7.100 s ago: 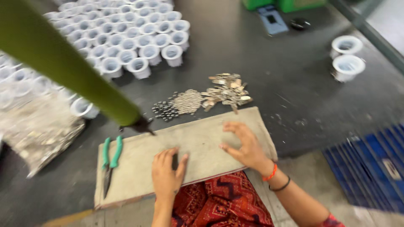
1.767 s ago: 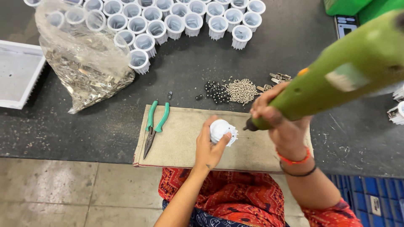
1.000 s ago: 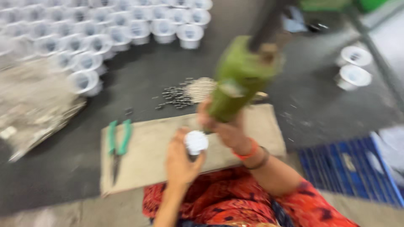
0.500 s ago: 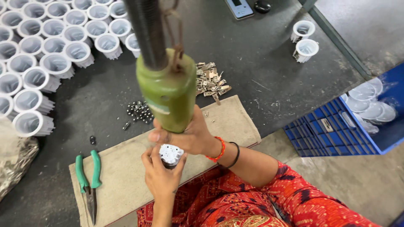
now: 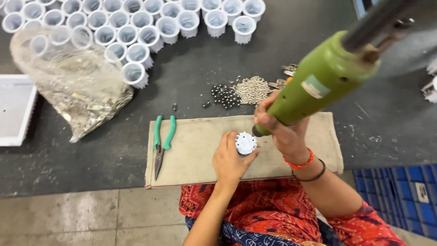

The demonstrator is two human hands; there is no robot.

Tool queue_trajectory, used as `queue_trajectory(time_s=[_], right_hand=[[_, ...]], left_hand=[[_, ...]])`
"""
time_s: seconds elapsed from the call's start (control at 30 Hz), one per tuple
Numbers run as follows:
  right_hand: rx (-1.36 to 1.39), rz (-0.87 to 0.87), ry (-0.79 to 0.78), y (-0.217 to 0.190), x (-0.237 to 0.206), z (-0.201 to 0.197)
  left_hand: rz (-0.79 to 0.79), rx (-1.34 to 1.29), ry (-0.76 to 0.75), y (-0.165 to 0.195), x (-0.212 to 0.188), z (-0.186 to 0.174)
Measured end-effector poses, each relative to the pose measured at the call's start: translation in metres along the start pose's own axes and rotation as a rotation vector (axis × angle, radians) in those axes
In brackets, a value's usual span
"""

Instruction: The person picks up a white plastic lamp holder, places small metal and black components into it, and uses a green electric screwdriver to drive screws and secure the parts, repeating the process on successive holders at the workbench.

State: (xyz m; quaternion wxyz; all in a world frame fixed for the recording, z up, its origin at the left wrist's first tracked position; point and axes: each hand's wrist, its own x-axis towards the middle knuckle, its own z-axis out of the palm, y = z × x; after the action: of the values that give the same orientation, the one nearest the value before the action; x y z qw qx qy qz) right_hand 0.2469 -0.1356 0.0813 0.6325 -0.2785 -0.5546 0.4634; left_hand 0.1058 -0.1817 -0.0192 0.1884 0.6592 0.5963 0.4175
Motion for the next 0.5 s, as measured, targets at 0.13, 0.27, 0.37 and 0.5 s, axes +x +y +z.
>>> queue_trajectory(time_s=[0.13,0.27,0.37,0.5], right_hand=[[0.045,-0.025,-0.015,0.004,-0.0024,0.0015],[0.046,0.008,-0.026,0.0074,-0.0063,0.0022],[0.098,0.05,-0.03,0.0075,-0.0085,-0.0002],[0.114,0.046,-0.034,0.0063,-0.0105,-0.0034]], left_hand=[[0.005,-0.029,-0.011,0.0026,0.0016,-0.0017],[0.032,-0.049,0.02,0.0028,0.0016,-0.0007],[0.042,-0.038,0.032,0.0024,0.0012,0.0],[0.05,-0.043,0.034,0.0028,0.0008,0.0005]])
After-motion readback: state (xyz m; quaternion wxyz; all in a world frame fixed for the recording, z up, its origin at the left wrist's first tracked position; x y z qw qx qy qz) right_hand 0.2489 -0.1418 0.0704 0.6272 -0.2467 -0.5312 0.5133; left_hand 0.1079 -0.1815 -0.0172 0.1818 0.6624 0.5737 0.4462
